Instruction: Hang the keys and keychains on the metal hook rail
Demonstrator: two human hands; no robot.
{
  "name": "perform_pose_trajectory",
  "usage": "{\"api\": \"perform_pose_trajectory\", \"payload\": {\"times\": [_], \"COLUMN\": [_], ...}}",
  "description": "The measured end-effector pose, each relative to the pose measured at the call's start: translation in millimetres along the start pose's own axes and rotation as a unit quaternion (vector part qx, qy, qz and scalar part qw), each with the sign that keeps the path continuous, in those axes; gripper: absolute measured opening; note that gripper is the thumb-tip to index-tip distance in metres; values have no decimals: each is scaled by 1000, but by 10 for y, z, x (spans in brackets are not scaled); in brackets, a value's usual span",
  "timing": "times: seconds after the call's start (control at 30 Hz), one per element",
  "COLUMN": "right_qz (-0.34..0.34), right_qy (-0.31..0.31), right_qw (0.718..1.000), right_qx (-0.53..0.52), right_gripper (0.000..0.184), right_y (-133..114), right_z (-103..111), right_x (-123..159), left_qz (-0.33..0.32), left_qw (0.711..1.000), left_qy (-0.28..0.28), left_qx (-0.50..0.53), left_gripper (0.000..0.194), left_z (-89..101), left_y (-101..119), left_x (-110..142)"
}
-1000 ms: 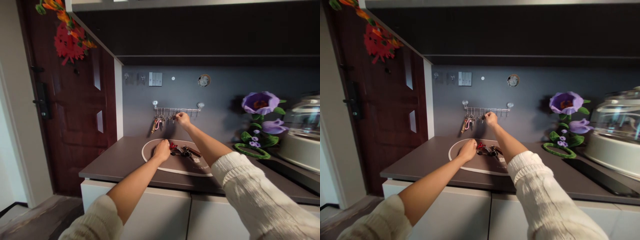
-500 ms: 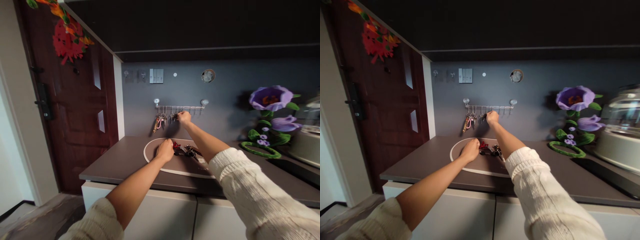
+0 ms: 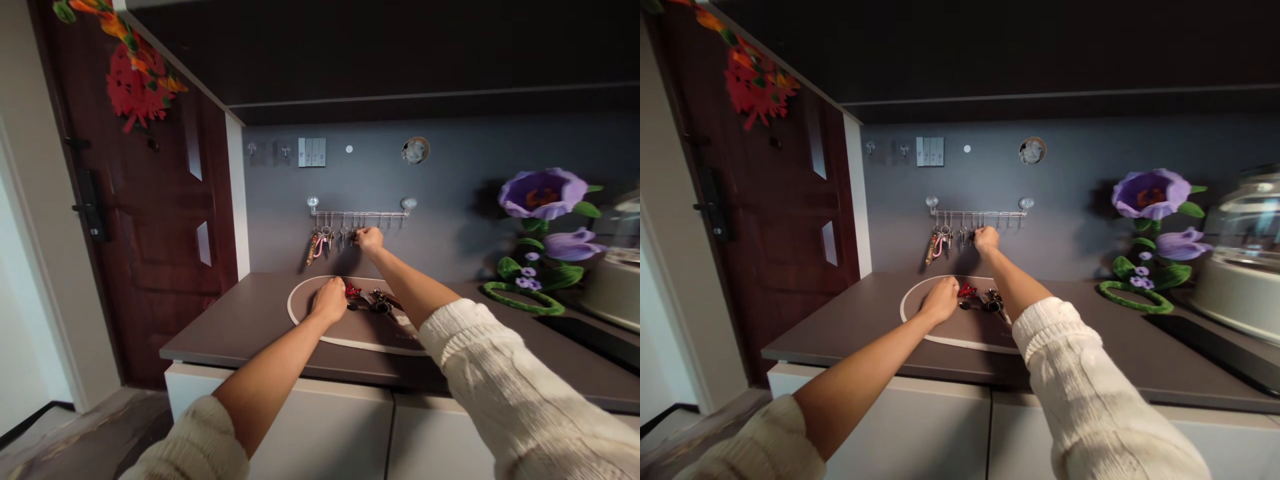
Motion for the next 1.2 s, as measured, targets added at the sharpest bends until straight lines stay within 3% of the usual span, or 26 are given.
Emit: {"api": "perform_pose_trajectory", "payload": {"times": [0.13, 0.37, 0.6, 0.8, 1.03, 1.2], "right_qz": [-125, -137, -43, -2, 64, 177], "right_qy": [20, 12, -56, -113, -185, -236], "right_qw": [992, 990, 997, 994, 978, 937], "right_qx": [16, 42, -11, -14, 77, 188], "right_gripper": [17, 18, 21, 20, 19, 19], "right_y": [90, -51, -250, -289, -335, -366], "right_z": [111, 282, 332, 408, 433, 351], "right_x": [105, 374, 687, 1114, 1600, 1741], "left_qz": [3, -10, -52, -72, -63, -39], "left_qw": [1000, 1000, 998, 996, 996, 996], "left_qy": [-1, 11, 27, 43, 49, 59], "left_qx": [-4, 1, 24, 41, 32, 48], "left_gripper": [23, 22, 21, 20, 20, 18], "left_z": [-8, 24, 51, 33, 77, 68], "left_y": [-15, 0, 34, -1, -35, -125], "left_x": [-9, 13, 26, -2, 5, -38]}}
Point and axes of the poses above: each hand's wrist, its own x-axis away from the middle knuckle, its own z-axis out of the back of the hand, y = z × x, the point moved 7 cm from there along -x, towards the middle knuckle, and after that the axes turned 4 degrees about x, right-handed, at the moved point
